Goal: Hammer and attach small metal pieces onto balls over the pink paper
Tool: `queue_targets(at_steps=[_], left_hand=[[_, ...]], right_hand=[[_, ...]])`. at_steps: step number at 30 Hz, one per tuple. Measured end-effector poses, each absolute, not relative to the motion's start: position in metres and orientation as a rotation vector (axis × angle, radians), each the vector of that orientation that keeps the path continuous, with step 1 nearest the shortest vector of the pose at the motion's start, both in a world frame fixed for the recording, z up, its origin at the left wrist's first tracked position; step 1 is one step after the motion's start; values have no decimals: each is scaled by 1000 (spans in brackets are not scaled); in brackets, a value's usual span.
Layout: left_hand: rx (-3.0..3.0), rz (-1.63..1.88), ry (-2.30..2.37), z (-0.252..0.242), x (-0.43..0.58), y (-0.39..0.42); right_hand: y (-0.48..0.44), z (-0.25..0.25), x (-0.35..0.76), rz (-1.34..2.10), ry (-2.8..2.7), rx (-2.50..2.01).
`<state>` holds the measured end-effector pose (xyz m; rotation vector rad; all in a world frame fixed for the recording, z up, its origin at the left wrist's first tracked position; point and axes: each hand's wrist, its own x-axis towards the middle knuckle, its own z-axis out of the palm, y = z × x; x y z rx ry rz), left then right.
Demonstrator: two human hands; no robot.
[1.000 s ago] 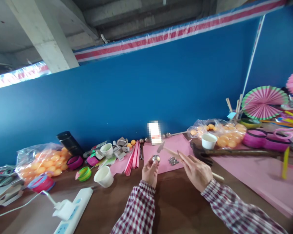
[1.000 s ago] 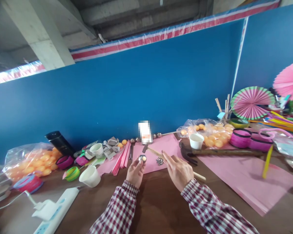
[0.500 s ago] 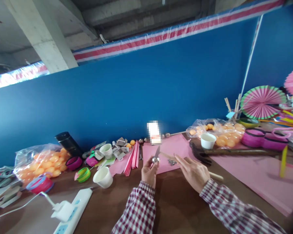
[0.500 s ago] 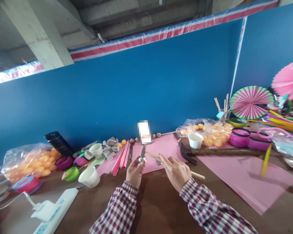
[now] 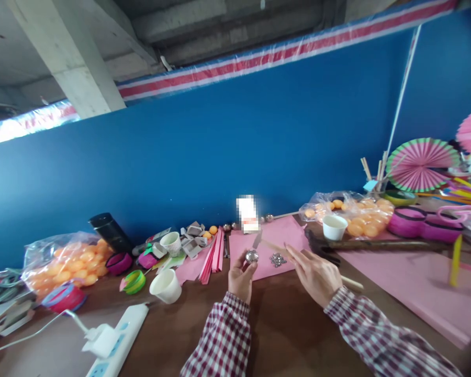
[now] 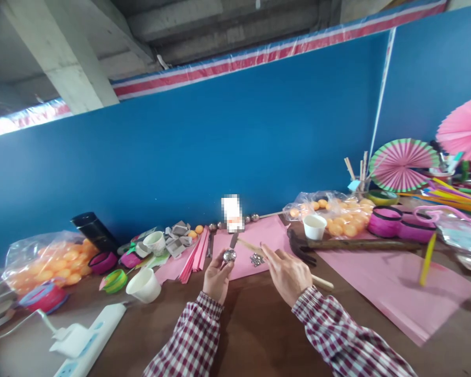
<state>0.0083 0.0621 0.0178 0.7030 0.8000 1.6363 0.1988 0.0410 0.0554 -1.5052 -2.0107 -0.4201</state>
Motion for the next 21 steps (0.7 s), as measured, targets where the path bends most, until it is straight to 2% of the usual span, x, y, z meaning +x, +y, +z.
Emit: queue_targets(at_steps=[21], left_hand=[[731, 1602, 940, 16, 7, 63]], right_hand=[[39, 52, 196, -434, -2051, -1480]])
